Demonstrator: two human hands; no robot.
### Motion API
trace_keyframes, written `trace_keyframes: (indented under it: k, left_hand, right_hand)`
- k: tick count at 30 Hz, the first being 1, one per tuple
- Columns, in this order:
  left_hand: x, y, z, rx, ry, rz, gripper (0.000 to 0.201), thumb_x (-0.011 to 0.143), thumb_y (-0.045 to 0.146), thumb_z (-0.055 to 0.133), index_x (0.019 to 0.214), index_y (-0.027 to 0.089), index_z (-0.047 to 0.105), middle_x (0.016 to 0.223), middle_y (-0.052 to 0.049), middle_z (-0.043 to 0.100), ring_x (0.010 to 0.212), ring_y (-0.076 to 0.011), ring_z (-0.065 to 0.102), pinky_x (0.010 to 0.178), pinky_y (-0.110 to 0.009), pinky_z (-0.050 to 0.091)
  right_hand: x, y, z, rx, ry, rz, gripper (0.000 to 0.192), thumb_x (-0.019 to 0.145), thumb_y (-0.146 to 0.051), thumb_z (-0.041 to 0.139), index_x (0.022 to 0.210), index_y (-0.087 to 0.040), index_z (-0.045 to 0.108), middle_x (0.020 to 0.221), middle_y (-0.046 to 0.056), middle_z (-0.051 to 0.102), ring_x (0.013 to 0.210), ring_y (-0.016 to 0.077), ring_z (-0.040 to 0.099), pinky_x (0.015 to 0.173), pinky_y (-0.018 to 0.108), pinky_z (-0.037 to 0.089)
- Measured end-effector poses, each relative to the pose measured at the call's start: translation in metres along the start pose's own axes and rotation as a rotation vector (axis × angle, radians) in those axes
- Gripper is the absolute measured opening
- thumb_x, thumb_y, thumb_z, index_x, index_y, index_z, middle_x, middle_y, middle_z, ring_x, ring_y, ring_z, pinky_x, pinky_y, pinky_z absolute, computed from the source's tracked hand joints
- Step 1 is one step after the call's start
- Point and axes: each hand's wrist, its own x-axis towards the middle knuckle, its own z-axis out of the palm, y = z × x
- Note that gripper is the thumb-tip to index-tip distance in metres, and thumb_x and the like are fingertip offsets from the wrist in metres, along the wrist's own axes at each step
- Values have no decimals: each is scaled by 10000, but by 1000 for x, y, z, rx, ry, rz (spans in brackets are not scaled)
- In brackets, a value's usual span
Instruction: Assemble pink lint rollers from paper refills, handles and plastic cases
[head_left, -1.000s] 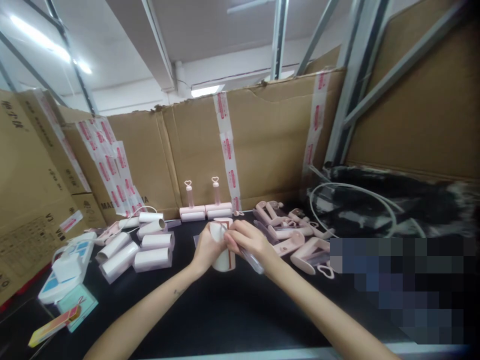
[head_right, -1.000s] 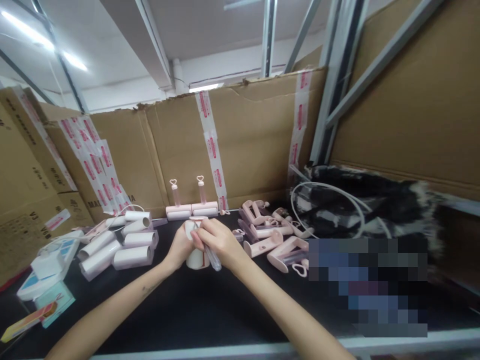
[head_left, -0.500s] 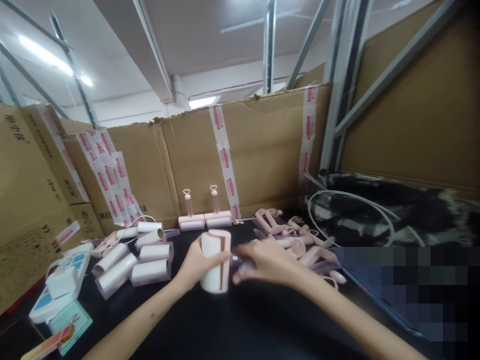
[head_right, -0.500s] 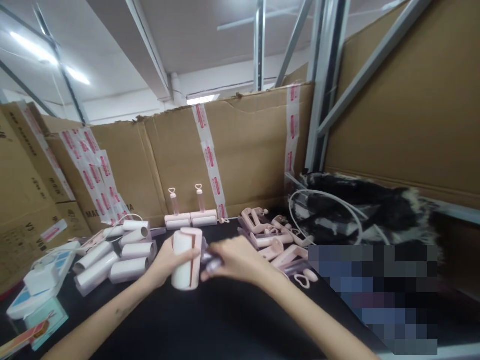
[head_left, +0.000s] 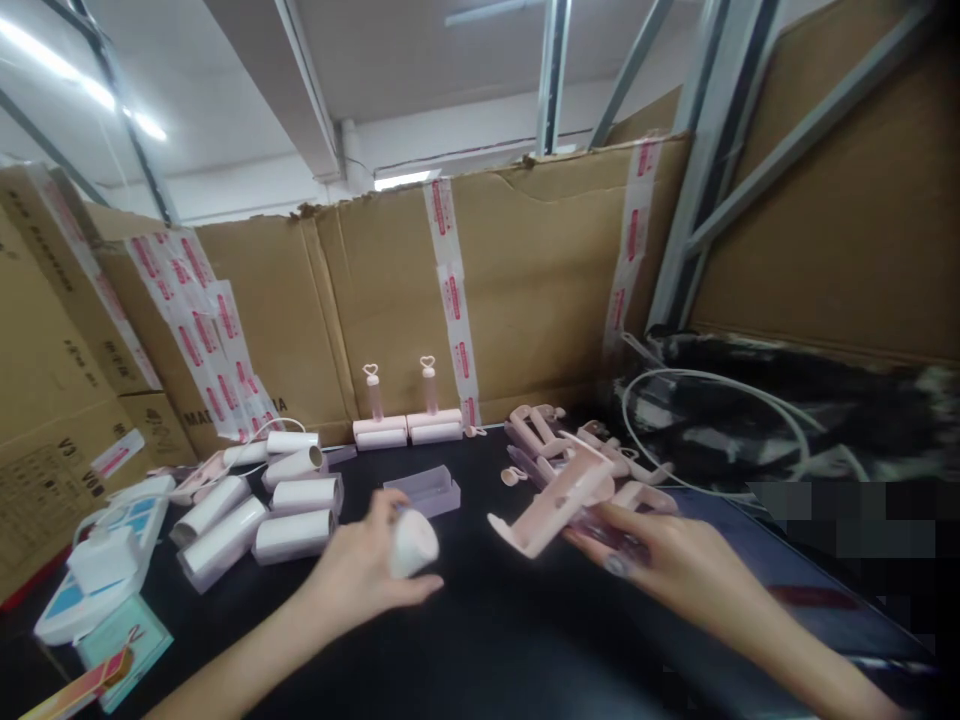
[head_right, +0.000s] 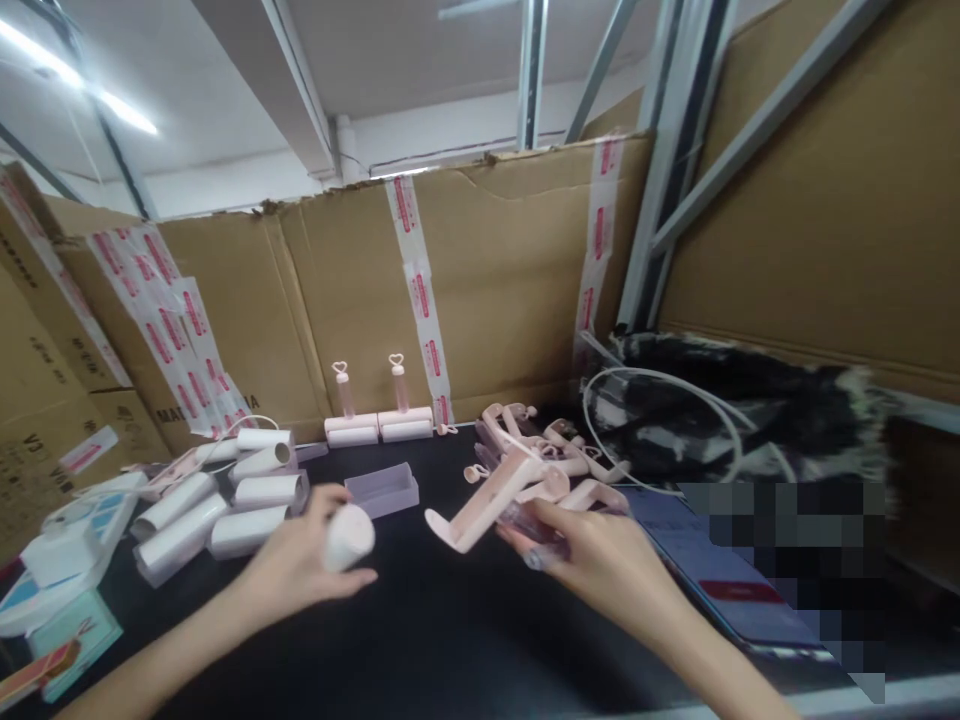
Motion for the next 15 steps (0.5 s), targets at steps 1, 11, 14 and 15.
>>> trace_keyframes:
  k: [1, 11, 14, 15]
  left_hand:
    - [9, -3, 19, 96, -127, 79, 555, 646, 405, 717, 1105, 201, 482, 974, -66, 654, 864, -295, 651, 762, -428, 516]
    - [30, 30, 18, -569, -583, 304, 1039, 466, 450, 824, 1325, 198, 299, 1208, -119, 548, 1143, -283, 507, 959, -417, 418]
    - [10, 56, 23, -724, -630, 209, 842, 564, 445, 786, 1275, 196, 408, 895, -32, 647, 958, -242, 602, 865, -371, 473]
    - [3, 61, 27, -748, -610, 175, 740, 603, 440, 765, 1237, 203, 466, 828, -17, 645, 918, -232, 614, 842, -358, 482]
  right_hand:
    - [3, -3, 2, -86, -111, -26, 237, 778, -424, 579, 670, -230, 662, 486, 36, 625, 401, 206, 579, 406, 274, 354]
    - [-2, -59, -5, -319, -252, -485, 229, 810, -283, 546, 594, -207, 546, 462, -1, 586, 388, 170, 565, 399, 271, 319]
    - [-13, -82, -5, -345, -254, -604, 137, 791, -220, 554, 656, -196, 546, 532, 3, 600, 431, 163, 559, 432, 277, 357]
    - [-20, -86, -4, -326, -256, -619, 126, 797, -203, 548, 672, -191, 548, 545, 1, 599, 435, 149, 549, 437, 268, 367]
